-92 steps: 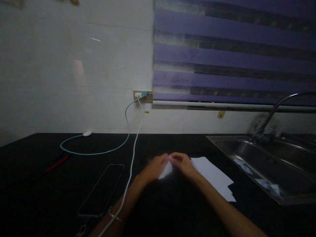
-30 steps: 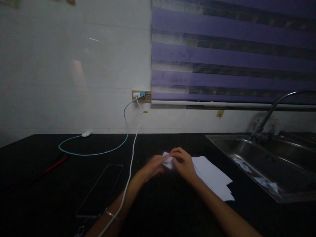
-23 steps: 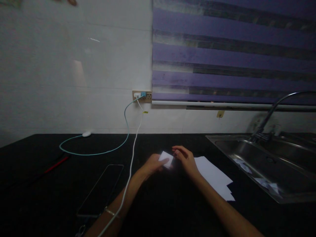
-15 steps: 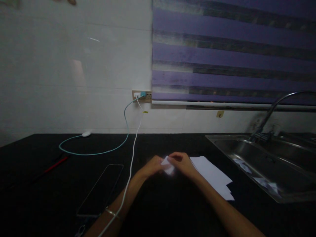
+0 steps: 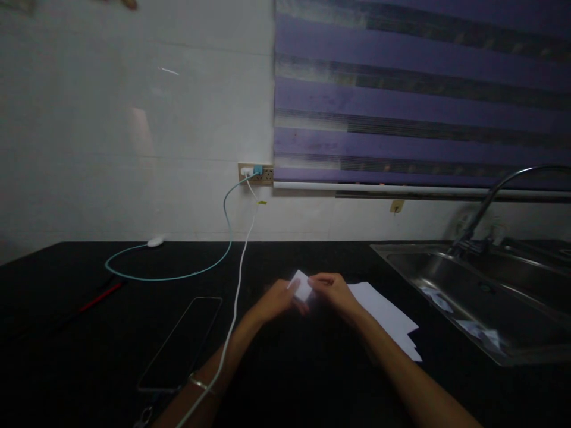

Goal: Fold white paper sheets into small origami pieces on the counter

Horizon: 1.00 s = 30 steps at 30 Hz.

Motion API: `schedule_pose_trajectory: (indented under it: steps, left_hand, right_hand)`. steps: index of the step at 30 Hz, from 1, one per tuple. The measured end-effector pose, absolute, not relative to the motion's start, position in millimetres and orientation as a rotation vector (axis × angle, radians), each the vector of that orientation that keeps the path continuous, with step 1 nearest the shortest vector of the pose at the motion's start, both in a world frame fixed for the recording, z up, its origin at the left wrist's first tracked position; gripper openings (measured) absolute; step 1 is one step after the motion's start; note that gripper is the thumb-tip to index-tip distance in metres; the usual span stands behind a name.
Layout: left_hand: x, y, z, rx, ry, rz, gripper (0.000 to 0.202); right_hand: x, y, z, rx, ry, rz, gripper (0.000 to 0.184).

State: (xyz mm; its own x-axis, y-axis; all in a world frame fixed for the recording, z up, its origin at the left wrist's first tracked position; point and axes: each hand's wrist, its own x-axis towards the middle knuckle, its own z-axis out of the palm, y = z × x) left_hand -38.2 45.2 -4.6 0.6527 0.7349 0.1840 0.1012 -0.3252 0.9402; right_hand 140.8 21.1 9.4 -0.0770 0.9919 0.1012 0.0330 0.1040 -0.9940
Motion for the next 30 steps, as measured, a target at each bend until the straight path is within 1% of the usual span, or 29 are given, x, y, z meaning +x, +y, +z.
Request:
schedule_pose_trajectory:
  steps: [9,13,17,21,25,26,29,30]
  left_hand:
    - [-45.3,48.8,-4.4,1.863,0.694,0.718,0.051]
    - [-46.1,48.4,-0.9,1.839,0.630,0.729,0.053]
    - [-47.4,52.2,-1.6,1.731,0.700,0.779,0.052]
    - [-47.8,55.5,-5.0,1.654,0.718,0.844,0.048]
    - [-46.4,51.8,-3.4,1.604,0.677,0.882,0.040]
    - [-46.2,50.9,-2.5,1.560,0.662,0.929,0.041]
    - [-46.7,51.0,-0.7,1.427,0.599,1.062,0.064]
    - [-47.2,51.9,-0.5,1.406,0.583,1.087,0.067]
  right_hand:
    - [148.1,27.8,12.3,-1.179,-1.356,0.948,0.025]
    - [147.1,25.7,11.9,-1.034,-1.387,0.958,0.028]
    - [148.0,20.7,15.1,-0.893,-1.536,0.929,0.029]
    - [150.0,19.4,16.1,-0.939,-1.629,0.905,0.024]
    - [150.9,21.4,13.6,-1.017,-1.580,0.898,0.025]
    - [150.7,21.7,13.6,-1.030,-1.561,0.905,0.026]
    - [150.0,21.2,15.8,-1.056,-1.517,0.912,0.027]
    - [149.7,20.9,16.9,-1.057,-1.514,0.906,0.027]
